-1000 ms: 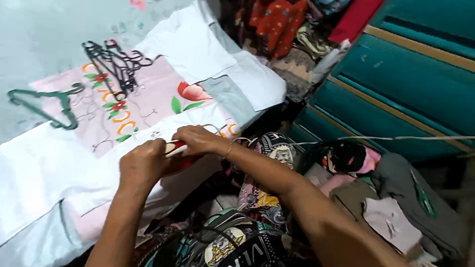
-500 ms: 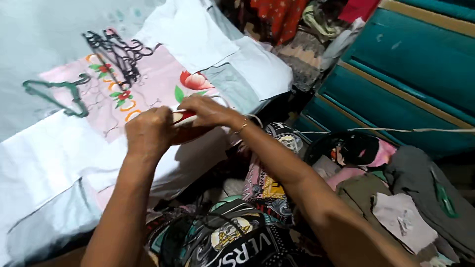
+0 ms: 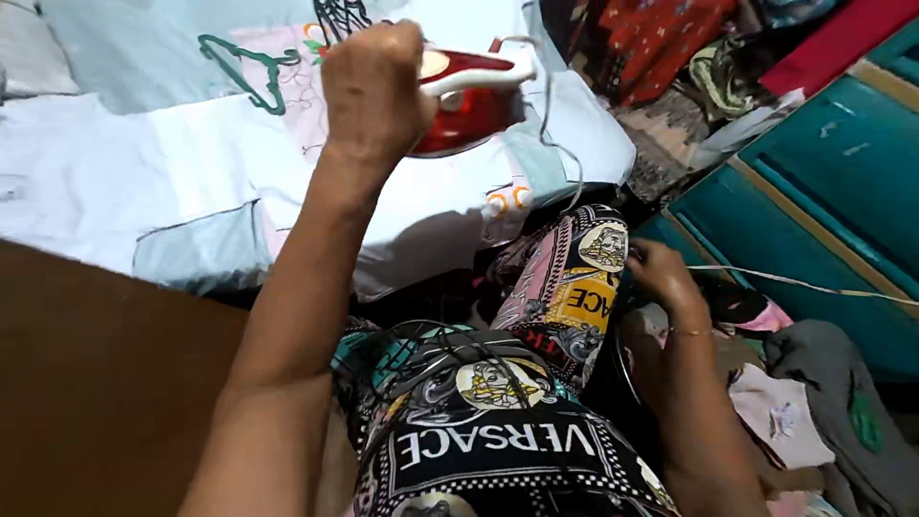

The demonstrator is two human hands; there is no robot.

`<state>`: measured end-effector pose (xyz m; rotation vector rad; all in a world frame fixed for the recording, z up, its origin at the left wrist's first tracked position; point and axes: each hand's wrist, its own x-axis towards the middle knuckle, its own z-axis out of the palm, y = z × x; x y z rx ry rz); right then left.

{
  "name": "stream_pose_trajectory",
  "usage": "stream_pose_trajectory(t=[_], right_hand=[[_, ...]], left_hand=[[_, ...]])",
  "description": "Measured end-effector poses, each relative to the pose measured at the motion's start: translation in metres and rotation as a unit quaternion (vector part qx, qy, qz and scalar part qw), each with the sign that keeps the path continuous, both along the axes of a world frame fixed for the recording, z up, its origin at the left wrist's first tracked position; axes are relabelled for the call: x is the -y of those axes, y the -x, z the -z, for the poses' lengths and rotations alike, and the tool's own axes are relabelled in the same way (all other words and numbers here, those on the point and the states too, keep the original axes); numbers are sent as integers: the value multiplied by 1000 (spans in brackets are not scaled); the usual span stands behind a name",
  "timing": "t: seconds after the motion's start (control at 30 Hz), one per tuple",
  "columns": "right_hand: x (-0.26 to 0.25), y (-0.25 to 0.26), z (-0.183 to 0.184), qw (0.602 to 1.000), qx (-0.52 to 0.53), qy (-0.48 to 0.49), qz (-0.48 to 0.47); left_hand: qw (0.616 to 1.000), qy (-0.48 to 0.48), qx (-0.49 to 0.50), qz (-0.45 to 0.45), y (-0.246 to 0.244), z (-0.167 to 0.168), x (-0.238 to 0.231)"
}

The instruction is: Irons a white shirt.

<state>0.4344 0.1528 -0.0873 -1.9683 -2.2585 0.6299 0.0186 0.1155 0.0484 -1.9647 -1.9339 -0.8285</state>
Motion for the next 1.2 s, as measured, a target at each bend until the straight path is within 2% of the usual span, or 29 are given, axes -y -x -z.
stream_pose_trajectory(t=[0.07, 0.17, 0.3, 0.43, 0.53, 0.6, 0.83, 1.03, 1.1, 1.2], right_hand=[[23, 1, 16, 999, 25, 36, 12], [40, 3, 25, 999, 30, 39, 19], [30, 0, 44, 1000, 7, 27, 6], [9, 16, 34, 999, -28, -36, 9], [-3, 40, 19, 992, -69, -96, -39], [-11, 59, 16, 988, -87, -103, -81], [-21, 117, 59, 972, -53, 71, -217], [-11, 132, 107, 969, -48, 136, -202], [-15, 140, 108, 971, -76, 121, -192], [-39, 160, 103, 978, -128, 39, -161]], left_hand=[[999, -33, 8, -12, -3, -11, 9], [997, -80, 16, -7, -4, -29, 28], [992, -121, 23, 1, 3, -44, 61], [987, -159, 2, -8, 12, -48, 78], [985, -171, -1, -27, 18, -44, 80], [982, -185, 1, -40, 21, -40, 78], [984, -166, 0, -61, 29, -33, 78], [990, -129, 2, -60, 36, -14, 66], [991, -121, 8, -57, 39, -8, 58], [991, -120, 17, -51, 45, 1, 41]])
